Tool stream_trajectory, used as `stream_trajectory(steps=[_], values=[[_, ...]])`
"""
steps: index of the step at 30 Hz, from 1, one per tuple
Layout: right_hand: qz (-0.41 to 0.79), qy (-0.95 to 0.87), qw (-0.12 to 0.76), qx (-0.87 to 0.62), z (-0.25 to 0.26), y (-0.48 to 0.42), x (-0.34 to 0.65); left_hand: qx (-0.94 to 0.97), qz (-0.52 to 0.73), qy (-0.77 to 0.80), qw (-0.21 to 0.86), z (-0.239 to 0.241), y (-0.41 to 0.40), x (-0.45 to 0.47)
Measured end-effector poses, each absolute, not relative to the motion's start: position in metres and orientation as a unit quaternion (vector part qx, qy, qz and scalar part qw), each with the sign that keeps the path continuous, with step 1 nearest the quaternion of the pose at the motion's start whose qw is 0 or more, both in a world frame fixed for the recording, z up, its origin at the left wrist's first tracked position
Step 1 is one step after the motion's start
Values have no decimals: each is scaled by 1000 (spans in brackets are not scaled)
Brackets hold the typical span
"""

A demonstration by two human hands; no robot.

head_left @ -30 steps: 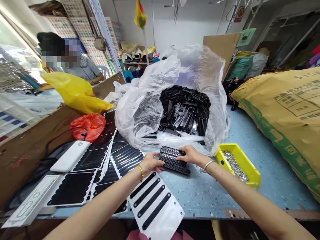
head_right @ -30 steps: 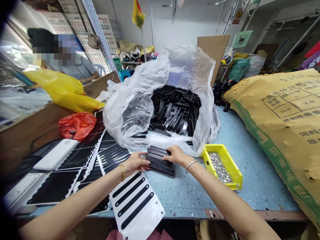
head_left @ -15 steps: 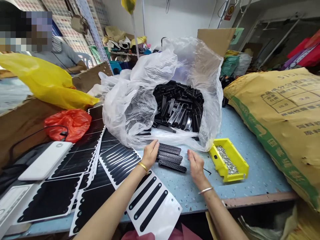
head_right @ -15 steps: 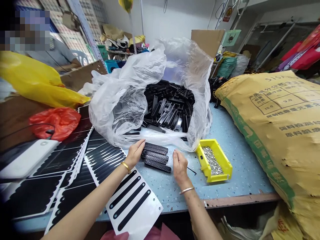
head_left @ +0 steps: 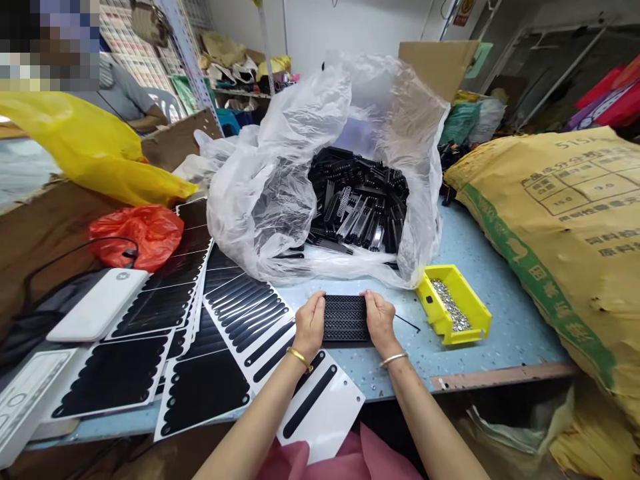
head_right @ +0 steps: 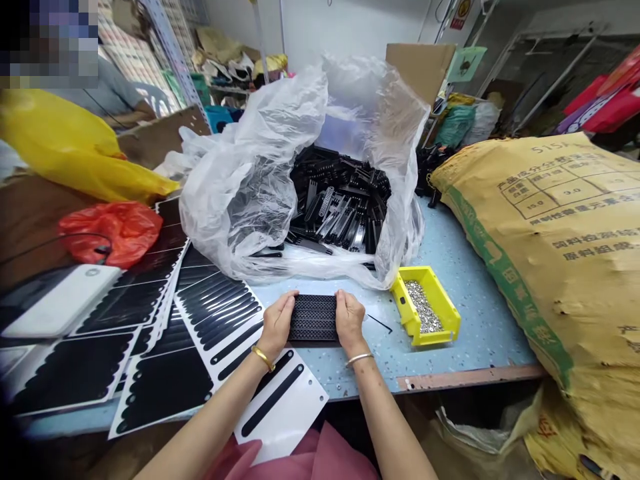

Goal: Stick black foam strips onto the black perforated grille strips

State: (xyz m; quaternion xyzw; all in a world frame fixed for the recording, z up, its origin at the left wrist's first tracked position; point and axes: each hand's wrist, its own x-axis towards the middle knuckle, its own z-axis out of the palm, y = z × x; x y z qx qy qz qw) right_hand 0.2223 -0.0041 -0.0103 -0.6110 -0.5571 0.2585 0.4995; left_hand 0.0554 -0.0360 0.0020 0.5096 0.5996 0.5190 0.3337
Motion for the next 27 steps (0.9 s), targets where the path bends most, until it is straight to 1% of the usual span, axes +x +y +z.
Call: stream_trajectory(steps=[4,7,12,18,21,24,27], values=[[305,-535,510,-600,-3,5,232,517,509,608,322,7,-32,49],[286,-539,514,-603,1,11,240,543,496,604,307,8,-30,44],[226,-639,454,-579,-4,10,235,598,438,612,277,-1,-28,44],[242,-656,429,-572,-9,14,233,657,412,591,222,-6,-23,45],[258,-646,429,-576,-8,17,243,633,426,599,244,-9,-23,42],[267,-629,427,-592,-7,22,254,576,453,608,305,-16,-19,39],[285,-633,403,-597,-7,26,257,537,479,602,347,-21,-10,36]])
